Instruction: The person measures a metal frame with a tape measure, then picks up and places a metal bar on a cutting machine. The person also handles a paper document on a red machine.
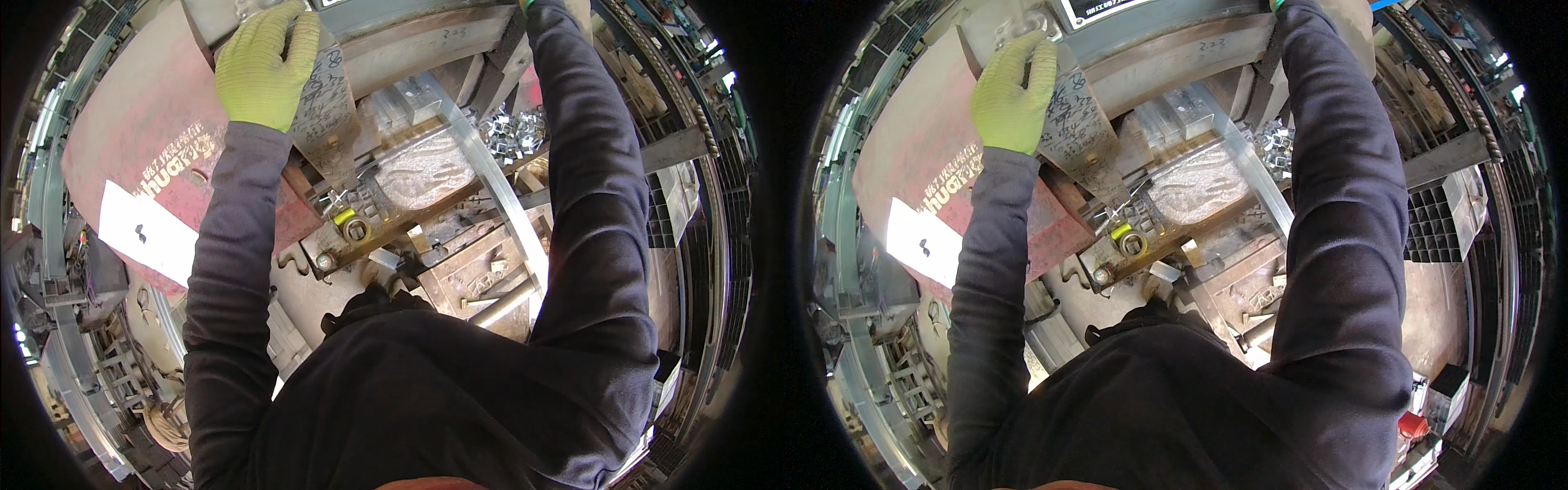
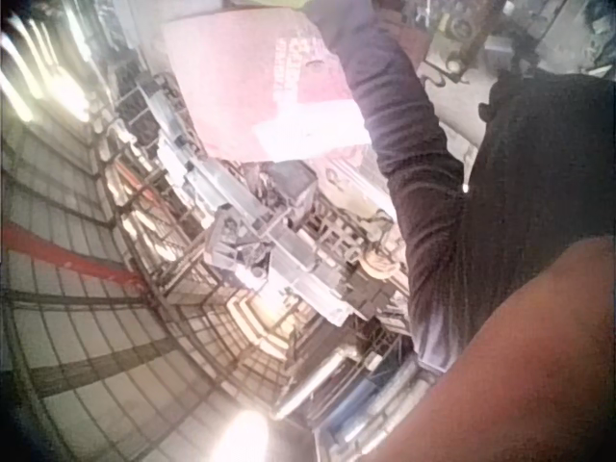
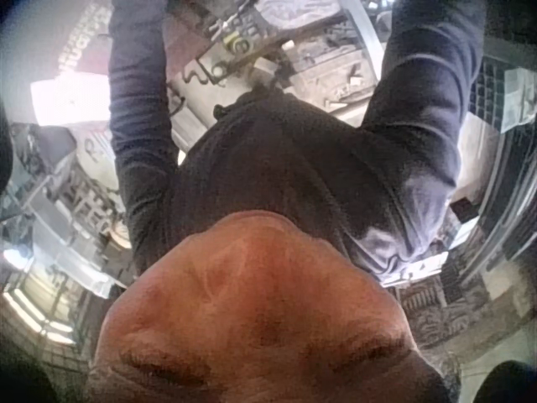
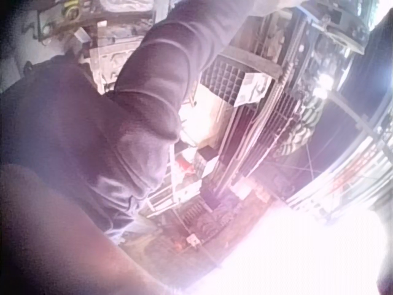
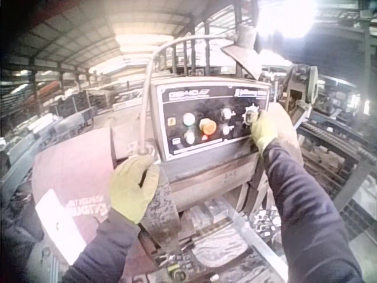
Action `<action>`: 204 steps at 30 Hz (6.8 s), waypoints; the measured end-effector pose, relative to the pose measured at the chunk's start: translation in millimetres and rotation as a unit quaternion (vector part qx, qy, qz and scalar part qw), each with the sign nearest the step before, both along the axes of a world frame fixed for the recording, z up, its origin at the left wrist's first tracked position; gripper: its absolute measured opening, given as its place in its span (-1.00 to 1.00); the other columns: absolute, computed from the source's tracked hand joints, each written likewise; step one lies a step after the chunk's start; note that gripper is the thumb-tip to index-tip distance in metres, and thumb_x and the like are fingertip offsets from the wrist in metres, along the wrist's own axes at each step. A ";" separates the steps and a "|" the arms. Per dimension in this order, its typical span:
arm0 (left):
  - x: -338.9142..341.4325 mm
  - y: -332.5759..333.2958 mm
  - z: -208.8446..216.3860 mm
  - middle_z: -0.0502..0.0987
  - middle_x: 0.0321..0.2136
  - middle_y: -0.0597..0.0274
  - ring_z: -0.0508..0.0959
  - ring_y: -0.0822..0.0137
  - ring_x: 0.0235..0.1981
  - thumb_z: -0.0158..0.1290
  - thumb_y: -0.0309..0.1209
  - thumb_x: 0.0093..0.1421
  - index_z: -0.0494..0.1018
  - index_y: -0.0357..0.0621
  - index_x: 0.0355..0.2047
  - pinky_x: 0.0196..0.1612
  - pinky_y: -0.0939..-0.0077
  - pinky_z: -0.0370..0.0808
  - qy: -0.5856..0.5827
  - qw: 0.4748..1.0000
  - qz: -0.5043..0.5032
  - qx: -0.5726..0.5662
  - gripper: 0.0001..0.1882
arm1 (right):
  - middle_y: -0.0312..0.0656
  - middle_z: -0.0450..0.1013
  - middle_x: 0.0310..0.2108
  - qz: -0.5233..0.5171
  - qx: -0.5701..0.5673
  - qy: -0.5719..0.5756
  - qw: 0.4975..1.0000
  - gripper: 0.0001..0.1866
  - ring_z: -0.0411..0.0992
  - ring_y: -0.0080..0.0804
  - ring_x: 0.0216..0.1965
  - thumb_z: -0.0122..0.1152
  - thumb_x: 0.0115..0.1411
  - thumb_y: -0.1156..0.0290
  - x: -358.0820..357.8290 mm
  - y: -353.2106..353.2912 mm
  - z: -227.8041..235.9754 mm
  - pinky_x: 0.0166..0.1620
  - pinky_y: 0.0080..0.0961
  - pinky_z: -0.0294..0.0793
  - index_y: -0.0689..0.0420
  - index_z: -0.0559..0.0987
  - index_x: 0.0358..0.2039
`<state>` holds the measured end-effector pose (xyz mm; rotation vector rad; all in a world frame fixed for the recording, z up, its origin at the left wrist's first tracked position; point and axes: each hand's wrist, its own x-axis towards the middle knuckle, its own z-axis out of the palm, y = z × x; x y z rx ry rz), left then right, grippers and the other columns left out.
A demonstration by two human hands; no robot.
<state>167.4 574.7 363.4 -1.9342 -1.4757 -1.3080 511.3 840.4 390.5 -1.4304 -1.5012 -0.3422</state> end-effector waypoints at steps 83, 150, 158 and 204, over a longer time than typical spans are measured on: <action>-16.0 0.9 -20.7 0.70 -0.19 0.05 0.65 0.03 -0.10 0.16 -0.06 0.31 0.68 -0.08 -0.10 0.02 0.20 0.52 0.002 0.999 0.020 -0.034 -0.62 | 0.30 0.57 -0.14 0.045 -0.001 0.016 0.999 -0.53 0.53 0.27 -0.03 0.01 0.43 0.10 -12.3 -13.4 -5.5 0.06 0.01 0.48 0.28 0.58 0.00; -10.3 -4.6 -25.7 0.71 -0.16 0.08 0.68 0.17 -0.09 0.12 -0.08 0.37 0.62 -0.14 -0.01 0.03 0.38 0.52 -0.054 0.993 0.012 -0.104 -0.59 | -0.09 0.39 0.23 -0.229 -0.641 -0.094 0.726 -0.12 0.36 0.05 0.25 0.48 -0.07 -0.11 196.9 -435.6 -439.6 0.19 -0.01 0.42 -0.11 0.34 0.23; -4.7 -17.0 -14.9 0.61 -0.01 -0.13 0.61 -0.08 -0.02 0.03 -0.20 0.38 0.58 -0.16 -0.02 0.06 0.19 0.52 0.000 0.990 0.016 -0.143 -0.66 | 0.00 0.60 -0.28 -0.099 -0.594 -0.005 0.798 -0.38 0.56 0.06 -0.19 0.57 -0.10 0.02 201.6 -544.7 -451.3 -0.06 -0.09 0.56 0.21 0.53 -0.20; -125.4 -758.8 -390.1 0.58 0.12 -0.07 0.53 0.00 0.21 0.15 0.05 0.32 0.54 -0.15 0.13 0.29 0.26 0.41 -0.349 0.668 0.126 -0.645 -0.41 | 0.00 0.49 -0.48 0.071 -0.604 0.198 0.768 -0.46 0.45 -0.11 -0.42 0.61 -0.03 0.05 52.3 -942.2 -389.7 -0.31 -0.14 0.42 0.24 0.50 -0.44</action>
